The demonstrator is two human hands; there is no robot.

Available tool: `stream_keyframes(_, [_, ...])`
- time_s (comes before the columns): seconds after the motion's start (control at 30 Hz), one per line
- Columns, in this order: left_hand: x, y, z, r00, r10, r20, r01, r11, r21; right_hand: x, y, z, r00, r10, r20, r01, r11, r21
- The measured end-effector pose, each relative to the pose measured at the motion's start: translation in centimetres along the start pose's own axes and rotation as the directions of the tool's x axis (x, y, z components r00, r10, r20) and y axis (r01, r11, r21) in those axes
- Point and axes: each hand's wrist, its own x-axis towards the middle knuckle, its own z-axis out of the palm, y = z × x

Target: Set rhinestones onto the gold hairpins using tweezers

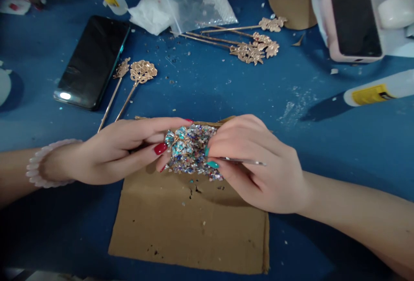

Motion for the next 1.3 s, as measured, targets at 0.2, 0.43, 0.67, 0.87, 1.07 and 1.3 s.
stream_keyframes(0.2, [0.04,0.08,-0.03,1.0,0.011,-0.004,-0.011,1.0,0.012,0.17,-0.35,-0.27,0.997,-0.06,0.049,0.062,0.998,-0.031])
stream_keyframes(0.43, [0.12,0.3,-0.11,1.0,0.029,-0.003,-0.029,0.999,0.036,-0.07,-0.41,-0.4,0.997,-0.017,0.078,0.019,0.999,-0.032])
stream_keyframes(0.67, [0.14,0.18,-0.1,0.999,0.054,-0.004,-0.053,0.998,0.025,0.0,-0.15,-0.27,1.0,0.005,0.027,-0.003,0.999,-0.046])
stream_keyframes(0.87, [0.18,0.18,-0.02,0.997,0.069,-0.022,-0.068,0.997,0.032,-0.01,-0.16,-0.27,1.0,0.016,0.001,-0.016,0.997,-0.072])
stream_keyframes(1.07, [0.24,0.23,-0.02,0.998,0.067,-0.017,-0.066,0.998,0.02,-0.21,-0.23,-0.25,0.999,-0.024,0.047,0.026,0.999,-0.042])
stream_keyframes(1.3, [0.21,0.27,-0.15,0.997,0.076,-0.022,-0.075,0.997,0.034,-0.1,-0.18,-0.29,0.997,-0.004,0.071,0.009,0.998,-0.061])
